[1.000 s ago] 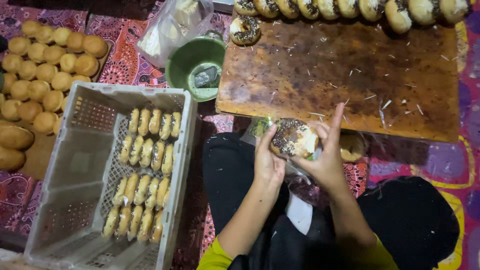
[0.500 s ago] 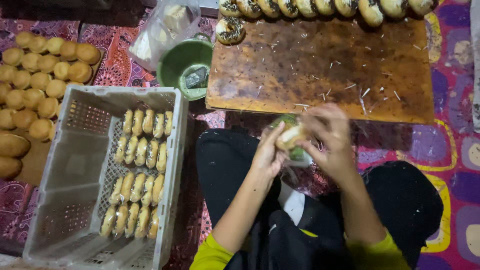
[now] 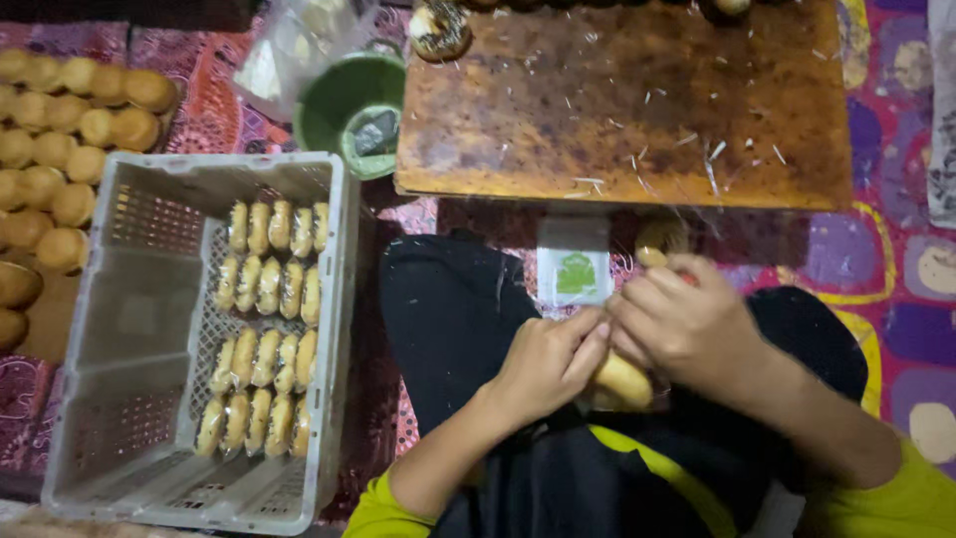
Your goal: The person sits on a patterned mat and repeatedly picks donuts from a wooden board, places them into small plastic bags, and arranges the sealed bags in a white plastic crate. The process is repeated for multiple donuts.
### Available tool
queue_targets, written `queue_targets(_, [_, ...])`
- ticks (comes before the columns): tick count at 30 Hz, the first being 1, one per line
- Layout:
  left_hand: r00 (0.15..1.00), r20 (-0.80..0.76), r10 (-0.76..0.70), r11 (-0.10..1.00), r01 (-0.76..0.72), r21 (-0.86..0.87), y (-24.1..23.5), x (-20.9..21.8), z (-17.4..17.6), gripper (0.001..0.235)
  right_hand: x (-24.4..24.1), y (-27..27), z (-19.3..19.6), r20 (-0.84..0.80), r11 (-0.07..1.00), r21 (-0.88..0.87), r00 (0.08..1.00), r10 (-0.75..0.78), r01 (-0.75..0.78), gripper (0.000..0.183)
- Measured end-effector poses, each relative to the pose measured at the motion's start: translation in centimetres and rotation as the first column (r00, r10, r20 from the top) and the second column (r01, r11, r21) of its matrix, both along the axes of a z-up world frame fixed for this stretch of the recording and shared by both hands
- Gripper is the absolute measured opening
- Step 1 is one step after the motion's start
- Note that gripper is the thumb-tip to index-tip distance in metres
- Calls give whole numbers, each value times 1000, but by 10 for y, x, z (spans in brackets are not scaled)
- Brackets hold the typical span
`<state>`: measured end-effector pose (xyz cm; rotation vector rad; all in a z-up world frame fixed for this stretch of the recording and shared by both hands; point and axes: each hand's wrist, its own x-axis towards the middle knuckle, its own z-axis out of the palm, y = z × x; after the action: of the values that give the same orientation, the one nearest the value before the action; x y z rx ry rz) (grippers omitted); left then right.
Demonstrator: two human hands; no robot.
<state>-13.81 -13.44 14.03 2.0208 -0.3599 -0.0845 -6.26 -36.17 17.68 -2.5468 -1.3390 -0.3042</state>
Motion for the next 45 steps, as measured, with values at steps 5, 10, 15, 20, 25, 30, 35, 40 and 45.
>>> queue_targets(5, [979, -162, -123, 992, 122, -16, 31, -7, 29, 25, 36, -52, -20, 167, 796, -418, 899, -406, 437, 62])
queue_targets(10, [904, 223, -364, 909, 397, -127, 23, 18, 2, 27, -33, -35, -107, -839, 991, -36, 543, 40, -127, 46])
queue_targets(15, [936, -267, -231, 366, -171, -915, 18, -1, -32, 58, -78, 39, -128, -769, 457, 613, 356, 531, 644, 47])
queue_targets(20, [780, -28, 625, 689, -568, -451, 47, -10, -66, 23, -26, 120, -124, -763, 131, 234, 98, 639, 963, 31])
queue_targets(25, [590, 131, 797, 604, -775, -184, 108, -40, -99, 12, -10, 157, -161, -671, 634, 666, 686, 280, 393, 15])
queue_targets(30, [565, 114, 817, 572, -820, -36, 123, -98, -133, 16, -54, 175, -183, -812, 788, 408, 579, 80, 462, 14])
queue_targets(35, [568, 41, 822, 563, -801, -203, 128, -77, -148, 18, -39, 176, -187, -791, 722, 528, 568, 226, 448, 15])
queue_targets(40, [394, -163, 904, 387, -919, -76, 121, -70, -174, 14, -39, 181, -210, -813, 718, 453, 575, 89, 529, 13])
queue_targets(45, [465, -413, 783, 436, -884, -170, 135, -97, -189, 15, -43, 184, -243, -963, 636, 137, -49, 266, 759, 19])
